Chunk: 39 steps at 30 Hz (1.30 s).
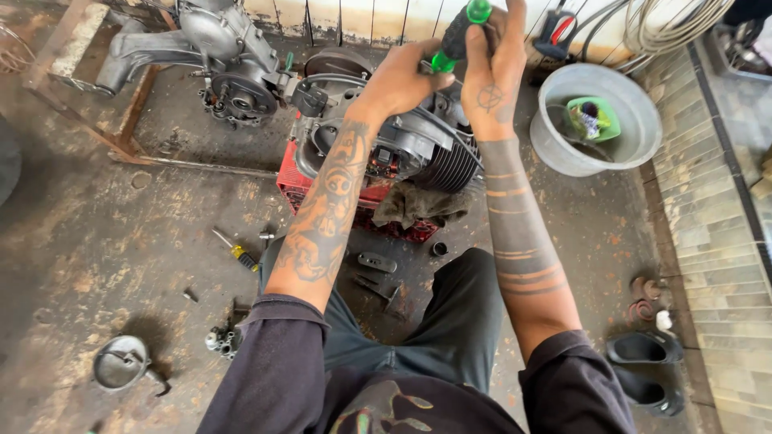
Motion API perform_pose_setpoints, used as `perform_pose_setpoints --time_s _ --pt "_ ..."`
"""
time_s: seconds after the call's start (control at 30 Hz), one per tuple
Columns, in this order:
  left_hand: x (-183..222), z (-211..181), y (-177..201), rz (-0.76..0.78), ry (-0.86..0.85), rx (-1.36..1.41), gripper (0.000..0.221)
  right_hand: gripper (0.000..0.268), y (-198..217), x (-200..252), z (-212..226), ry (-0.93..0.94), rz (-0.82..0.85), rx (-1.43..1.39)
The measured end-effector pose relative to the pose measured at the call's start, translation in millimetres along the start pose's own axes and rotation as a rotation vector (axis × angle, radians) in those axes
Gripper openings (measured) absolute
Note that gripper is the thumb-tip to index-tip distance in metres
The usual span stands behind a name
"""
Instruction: The person sits on the workshop floor and uses a screwdriver to remove screws from a motorcycle engine cover, then uses a red brush to scrub the inside and outside of the aluminum cover, turning it over to brush different sides, and finally picks up another engine part.
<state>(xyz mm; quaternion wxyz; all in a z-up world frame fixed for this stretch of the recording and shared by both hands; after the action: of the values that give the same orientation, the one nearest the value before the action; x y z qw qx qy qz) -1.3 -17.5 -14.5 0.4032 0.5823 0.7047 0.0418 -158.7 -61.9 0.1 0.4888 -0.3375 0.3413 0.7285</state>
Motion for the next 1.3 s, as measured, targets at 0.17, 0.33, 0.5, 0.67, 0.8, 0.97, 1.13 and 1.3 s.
perform_pose_setpoints --time_s 0.17,0.33,0.5,0.67,0.8,0.97,1.13,1.3 --pt "-6.6 2.8 -13.2 -0.108 0.033 -0.179 0.036 0.042 -6.1 0.2 26.7 -0.091 -0.141 0.139" --pt "-8.7 6.3 -16.2 -0.119 -0.033 -0.211 0.049 0.030 4.6 -1.6 18.3 -0.058 -0.258 0.325" --pt "-4.9 8.2 -7.1 -0.024 -0.087 -0.032 0.024 0.018 12.3 -2.6 11.0 -0.097 -0.214 0.188" --pt "-7.0 13.2 -9.5 -0.033 -0.074 -0.087 0.021 0.040 3.6 -3.5 4.7 -0.087 -0.189 0.156" --pt "-8.0 10.3 0.1 -0.017 -0.147 -0.032 0.034 0.044 0.0 -6.4 4.7 -0.055 -0.058 0.058" --pt "-15.4 20.3 0.4 0.060 -0.008 -0.081 0.027 0.049 -7.3 -12.0 18.8 -0.029 -0.055 0.245" --pt "-16.4 23.4 -4.0 0.035 -0.016 -0.078 0.026 0.044 -7.3 -12.8 11.5 -0.066 -0.200 0.335" --pt "-10.9 17.5 2.0 0.119 -0.017 -0.167 0.021 0.048 -1.3 -14.9 17.4 -0.066 -0.091 0.170"
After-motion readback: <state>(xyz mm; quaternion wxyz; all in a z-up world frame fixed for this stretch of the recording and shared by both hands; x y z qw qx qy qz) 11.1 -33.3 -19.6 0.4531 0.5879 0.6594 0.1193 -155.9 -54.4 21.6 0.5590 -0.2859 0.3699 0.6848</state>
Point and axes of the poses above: each hand's wrist, its own x-axis away from the middle knuckle, its own y-axis out of the back of the hand, z = x × y, the point moved 1 cm from there along -x, towards the middle knuckle, and after that the axes turned 5 degrees about -y, right-handed, at the moved point
